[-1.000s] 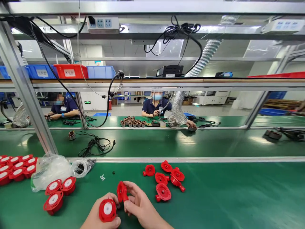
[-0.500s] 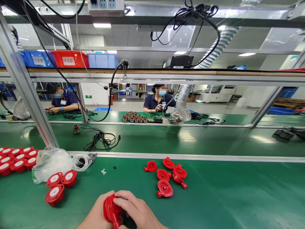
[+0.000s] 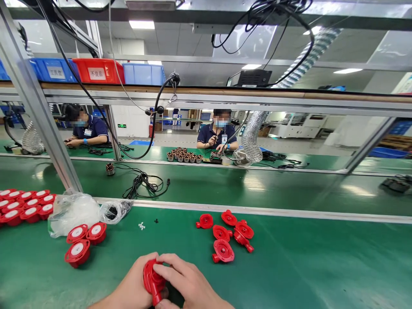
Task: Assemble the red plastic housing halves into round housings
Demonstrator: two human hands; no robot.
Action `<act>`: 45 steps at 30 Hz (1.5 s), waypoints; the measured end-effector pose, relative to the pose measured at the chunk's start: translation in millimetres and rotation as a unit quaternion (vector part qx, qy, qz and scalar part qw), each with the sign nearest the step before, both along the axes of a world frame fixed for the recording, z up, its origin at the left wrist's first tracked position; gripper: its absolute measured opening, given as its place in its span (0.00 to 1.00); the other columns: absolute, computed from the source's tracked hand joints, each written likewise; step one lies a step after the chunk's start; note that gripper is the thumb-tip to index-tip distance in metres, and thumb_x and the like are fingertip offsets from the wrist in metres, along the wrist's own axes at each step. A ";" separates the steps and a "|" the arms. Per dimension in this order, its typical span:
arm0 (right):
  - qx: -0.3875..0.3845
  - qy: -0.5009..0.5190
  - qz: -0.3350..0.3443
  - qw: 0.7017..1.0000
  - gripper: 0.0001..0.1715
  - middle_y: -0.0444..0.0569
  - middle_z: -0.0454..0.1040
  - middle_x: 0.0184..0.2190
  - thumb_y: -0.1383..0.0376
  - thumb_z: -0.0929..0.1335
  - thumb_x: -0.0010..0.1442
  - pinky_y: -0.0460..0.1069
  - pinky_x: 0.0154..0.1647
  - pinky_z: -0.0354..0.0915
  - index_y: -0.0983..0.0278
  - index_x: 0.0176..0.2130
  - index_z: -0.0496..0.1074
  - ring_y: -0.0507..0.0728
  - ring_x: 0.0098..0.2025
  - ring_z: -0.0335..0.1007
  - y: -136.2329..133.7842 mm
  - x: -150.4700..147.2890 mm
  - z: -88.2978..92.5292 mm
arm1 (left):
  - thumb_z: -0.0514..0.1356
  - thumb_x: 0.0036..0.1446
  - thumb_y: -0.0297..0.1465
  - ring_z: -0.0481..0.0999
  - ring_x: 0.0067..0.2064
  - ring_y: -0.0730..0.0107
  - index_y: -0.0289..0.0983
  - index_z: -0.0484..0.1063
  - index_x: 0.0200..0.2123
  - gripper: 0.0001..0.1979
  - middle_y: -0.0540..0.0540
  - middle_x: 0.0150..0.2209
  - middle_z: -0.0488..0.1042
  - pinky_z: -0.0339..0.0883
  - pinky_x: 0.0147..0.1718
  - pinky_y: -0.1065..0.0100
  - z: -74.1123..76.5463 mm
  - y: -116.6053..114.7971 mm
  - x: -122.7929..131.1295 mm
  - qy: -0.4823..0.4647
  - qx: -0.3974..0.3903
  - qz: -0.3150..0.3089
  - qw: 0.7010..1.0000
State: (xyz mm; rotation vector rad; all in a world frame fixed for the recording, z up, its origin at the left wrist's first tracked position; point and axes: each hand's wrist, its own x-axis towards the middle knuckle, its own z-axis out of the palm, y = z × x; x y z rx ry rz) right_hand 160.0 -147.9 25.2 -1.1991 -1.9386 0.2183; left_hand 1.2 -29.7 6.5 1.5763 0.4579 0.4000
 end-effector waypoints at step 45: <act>-0.112 0.355 -0.043 0.927 0.26 0.56 0.74 0.52 0.51 0.71 0.65 0.49 0.39 0.73 0.60 0.56 0.69 0.57 0.42 0.74 15.8 -2.0 -9.8 | 0.66 0.58 0.51 0.79 0.46 0.56 0.37 0.65 0.61 0.35 0.36 0.50 0.76 0.76 0.42 0.62 -16.1 17.0 1.6 -0.113 -0.009 0.093 0.989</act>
